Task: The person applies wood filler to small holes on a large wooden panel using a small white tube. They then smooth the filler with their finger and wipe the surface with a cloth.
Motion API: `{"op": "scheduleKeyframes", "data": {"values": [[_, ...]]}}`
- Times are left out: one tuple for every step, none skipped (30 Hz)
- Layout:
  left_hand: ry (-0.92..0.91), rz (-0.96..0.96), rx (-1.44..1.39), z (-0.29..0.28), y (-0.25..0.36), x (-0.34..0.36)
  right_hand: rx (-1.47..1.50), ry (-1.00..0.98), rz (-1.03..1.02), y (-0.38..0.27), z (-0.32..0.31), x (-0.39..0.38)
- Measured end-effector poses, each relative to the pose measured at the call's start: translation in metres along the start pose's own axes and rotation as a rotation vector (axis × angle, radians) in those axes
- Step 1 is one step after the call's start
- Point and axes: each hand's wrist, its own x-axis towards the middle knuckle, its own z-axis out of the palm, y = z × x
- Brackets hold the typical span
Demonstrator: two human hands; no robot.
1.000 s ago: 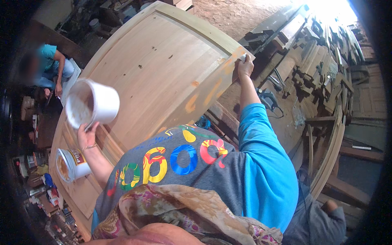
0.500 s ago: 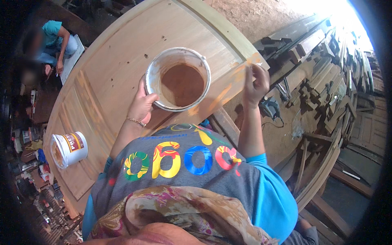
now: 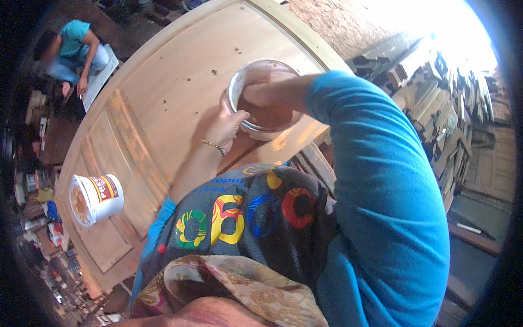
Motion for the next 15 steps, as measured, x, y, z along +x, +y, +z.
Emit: {"op": "scheduleKeyframes", "data": {"values": [[0.009, -0.204, 0.033, 0.002, 0.017, -0.013, -0.162, 0.011, -0.007, -0.003, 0.006, 0.007], [-0.083, -0.199, -0.082, -0.005, 0.003, -0.005, -0.328, 0.019, -0.012, -0.007, 0.009, 0.007], [-0.09, -0.149, -0.163, -0.009, -0.003, -0.007, -0.271, 0.093, -0.196, -0.011, 0.011, -0.001], [-0.099, -0.096, -0.241, -0.012, -0.008, -0.009, -0.408, 0.068, -0.186, -0.014, 0.011, 0.005], [-0.077, -0.07, -0.213, -0.019, -0.014, -0.01, -0.534, 0.047, -0.178, -0.016, 0.015, 0.014], [-0.04, -0.04, -0.19, -0.029, -0.02, -0.011, -0.674, 0.023, -0.181, -0.038, 0.011, 0.008], [-0.002, -0.012, -0.168, -0.039, -0.024, -0.013, -0.544, 0.07, -0.216, -0.051, 0.006, -0.008], [-0.016, -0.012, -0.19, -0.046, -0.018, -0.017, -0.654, 0.145, -0.425, -0.019, 0.006, 0.013], [-0.018, -0.016, -0.203, -0.059, -0.012, -0.023, -0.718, 0.151, -0.522, -0.029, 0.001, 0.008], [-0.02, -0.021, -0.218, -0.073, -0.006, -0.029, -0.785, 0.158, -0.621, -0.04, -0.004, 0.003], [0.021, -0.039, -0.278, -0.093, -0.005, -0.04, -0.828, 0.087, -0.616, -0.101, -0.021, -0.048], [0.102, -0.067, -0.316, -0.108, 0.001, -0.05, -0.623, 0.065, -0.656, -0.121, -0.035, -0.063], [0.177, -0.094, -0.358, -0.123, 0.006, -0.059, -0.418, 0.04, -0.682, -0.135, -0.046, -0.072], [0.252, -0.124, -0.398, -0.137, 0.007, -0.068, -0.21, 0.012, -0.704, -0.146, -0.055, -0.075], [0.289, -0.085, -0.415, -0.151, 0.005, -0.076, -0.083, 0.017, -0.684, -0.155, -0.067, -0.076]]}}
